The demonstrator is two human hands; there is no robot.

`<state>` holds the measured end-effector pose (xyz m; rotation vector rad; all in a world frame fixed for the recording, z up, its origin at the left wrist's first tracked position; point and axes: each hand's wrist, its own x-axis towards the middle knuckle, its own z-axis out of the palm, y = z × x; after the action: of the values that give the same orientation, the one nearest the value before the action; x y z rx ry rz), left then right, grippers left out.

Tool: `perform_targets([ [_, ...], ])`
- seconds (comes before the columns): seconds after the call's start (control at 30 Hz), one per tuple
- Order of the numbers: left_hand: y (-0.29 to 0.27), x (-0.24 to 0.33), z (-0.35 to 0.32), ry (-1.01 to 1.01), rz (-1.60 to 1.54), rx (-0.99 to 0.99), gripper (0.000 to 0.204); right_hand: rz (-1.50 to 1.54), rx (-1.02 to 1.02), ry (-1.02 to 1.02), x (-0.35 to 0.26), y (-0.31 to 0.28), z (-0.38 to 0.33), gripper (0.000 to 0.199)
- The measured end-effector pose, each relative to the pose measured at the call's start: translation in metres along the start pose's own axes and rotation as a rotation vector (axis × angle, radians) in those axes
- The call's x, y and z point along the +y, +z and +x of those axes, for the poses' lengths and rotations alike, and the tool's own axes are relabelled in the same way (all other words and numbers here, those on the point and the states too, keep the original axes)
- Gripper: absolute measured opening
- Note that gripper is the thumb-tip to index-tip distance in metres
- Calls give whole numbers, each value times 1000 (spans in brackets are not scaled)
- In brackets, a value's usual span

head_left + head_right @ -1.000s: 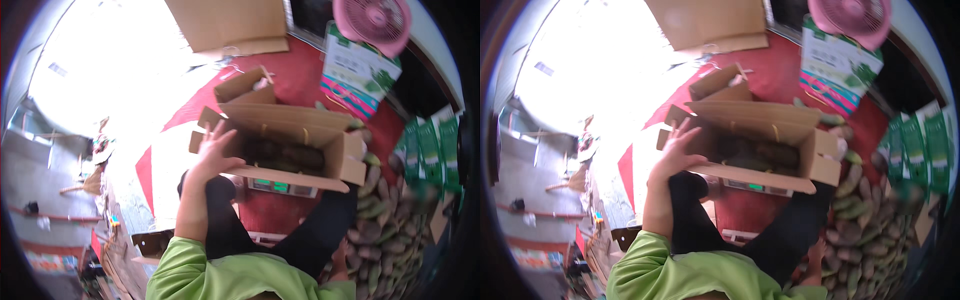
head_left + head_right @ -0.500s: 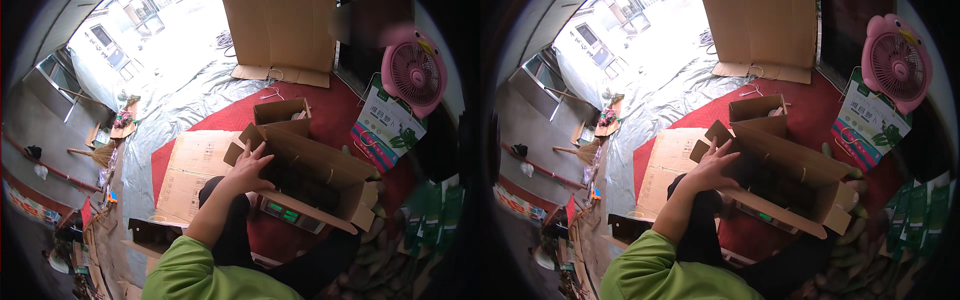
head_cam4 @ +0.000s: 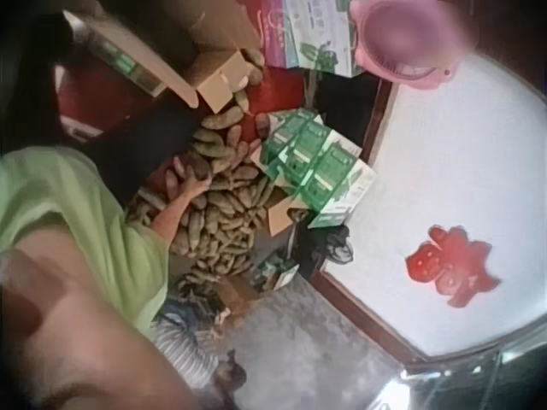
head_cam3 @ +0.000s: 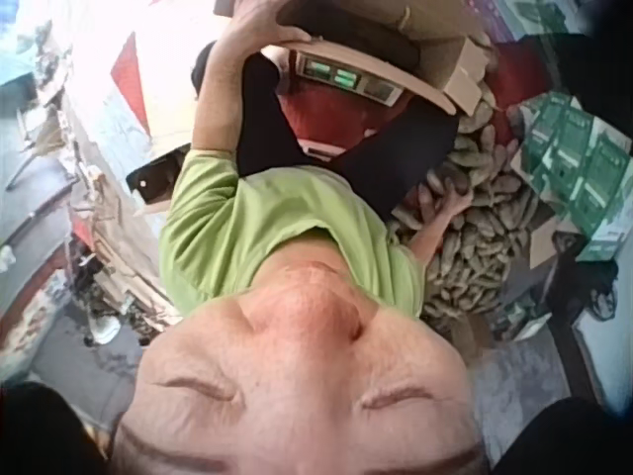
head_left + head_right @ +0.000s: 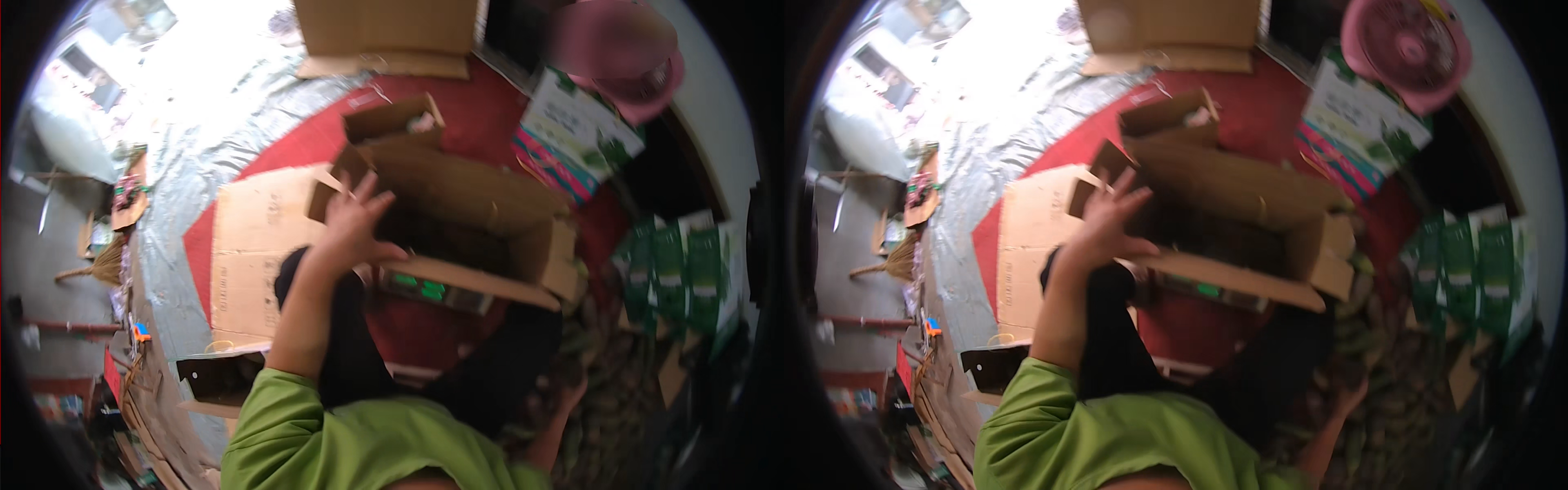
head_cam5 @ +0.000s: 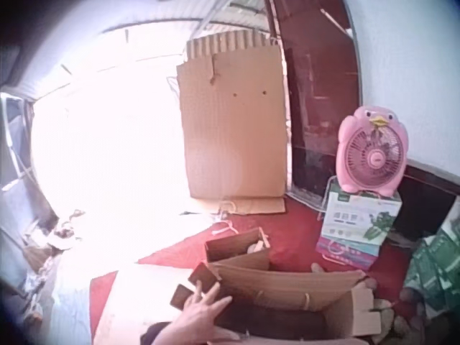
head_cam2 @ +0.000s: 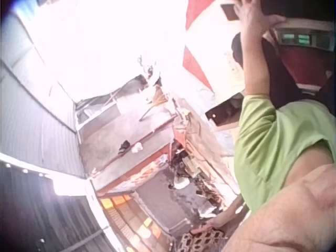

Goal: Sorting and packing large green vegetables into cardboard boxes and weighing them on a scale.

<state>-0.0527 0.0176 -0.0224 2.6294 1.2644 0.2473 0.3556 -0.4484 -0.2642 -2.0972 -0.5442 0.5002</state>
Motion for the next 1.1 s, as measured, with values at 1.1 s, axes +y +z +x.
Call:
perform_targets([
  [1.1,5,10,13,54,-101,-92,88,-342,-517,-475,-366,131,102,32],
])
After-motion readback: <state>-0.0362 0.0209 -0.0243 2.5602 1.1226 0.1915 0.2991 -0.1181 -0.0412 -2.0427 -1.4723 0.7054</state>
